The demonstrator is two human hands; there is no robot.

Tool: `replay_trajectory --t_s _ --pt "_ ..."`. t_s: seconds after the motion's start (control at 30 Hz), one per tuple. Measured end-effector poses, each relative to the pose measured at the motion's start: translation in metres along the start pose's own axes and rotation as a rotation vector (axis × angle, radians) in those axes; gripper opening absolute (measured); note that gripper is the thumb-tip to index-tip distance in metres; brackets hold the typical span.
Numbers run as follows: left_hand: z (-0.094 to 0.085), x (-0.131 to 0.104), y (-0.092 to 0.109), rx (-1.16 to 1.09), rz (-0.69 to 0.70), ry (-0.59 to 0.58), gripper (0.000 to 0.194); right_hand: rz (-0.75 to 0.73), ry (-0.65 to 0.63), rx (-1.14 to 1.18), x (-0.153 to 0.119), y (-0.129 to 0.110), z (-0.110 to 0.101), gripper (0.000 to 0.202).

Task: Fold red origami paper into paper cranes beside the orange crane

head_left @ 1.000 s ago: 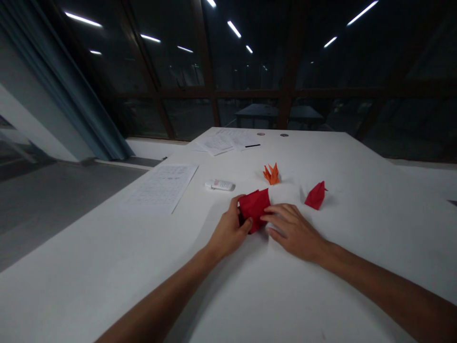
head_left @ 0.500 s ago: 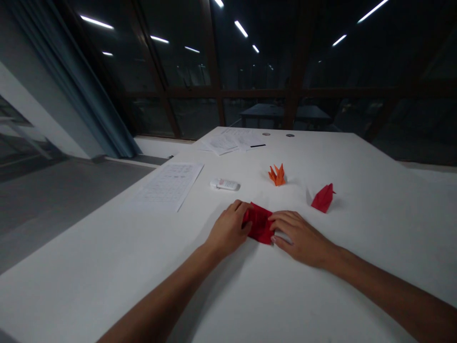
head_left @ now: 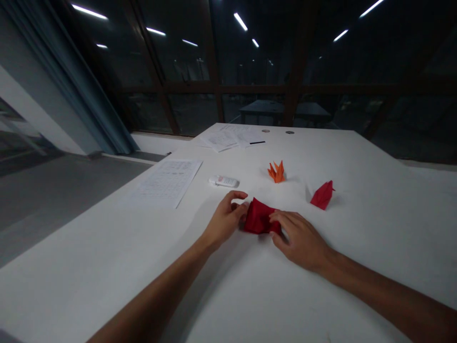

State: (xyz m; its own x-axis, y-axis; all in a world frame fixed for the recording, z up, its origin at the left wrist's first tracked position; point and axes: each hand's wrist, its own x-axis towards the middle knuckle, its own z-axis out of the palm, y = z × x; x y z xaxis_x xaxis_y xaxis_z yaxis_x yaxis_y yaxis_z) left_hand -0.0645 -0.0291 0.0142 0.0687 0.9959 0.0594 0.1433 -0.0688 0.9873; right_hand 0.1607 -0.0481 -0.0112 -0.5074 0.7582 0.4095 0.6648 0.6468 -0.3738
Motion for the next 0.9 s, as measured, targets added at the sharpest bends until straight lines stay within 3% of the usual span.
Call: replay_trajectory --t_s 0.13,0.3,0.5,0.67,0.77,0.9 --pt "0.002 -0.002 0.005 -0.226 0.073 0.116 0.019 0.011 0.033 0.1 0.002 0.005 0.0 0.015" --pt "0.01 -0.01 0.004 -0.097 0.16 0.178 0.019 0.086 0.16 0.254 0.005 0.009 -0.001 0.014" --pt "0.021 -0.019 -0.003 0.348 0.389 0.038 0.034 0.313 0.253 0.479 0.008 0.015 0.002 0.012" --pt "0.017 -0.017 -0.005 0.481 0.428 -0.003 0.058 0.406 0.29 0.546 0.009 0.026 0.006 0.014" --pt "0.015 -0.017 -0.004 0.569 0.462 -0.078 0.063 0.405 0.26 0.59 0.009 0.024 0.006 0.016" --pt "0.02 -0.021 -0.003 0.769 0.442 -0.195 0.05 0.3 0.203 0.599 0.005 0.008 0.004 0.022"
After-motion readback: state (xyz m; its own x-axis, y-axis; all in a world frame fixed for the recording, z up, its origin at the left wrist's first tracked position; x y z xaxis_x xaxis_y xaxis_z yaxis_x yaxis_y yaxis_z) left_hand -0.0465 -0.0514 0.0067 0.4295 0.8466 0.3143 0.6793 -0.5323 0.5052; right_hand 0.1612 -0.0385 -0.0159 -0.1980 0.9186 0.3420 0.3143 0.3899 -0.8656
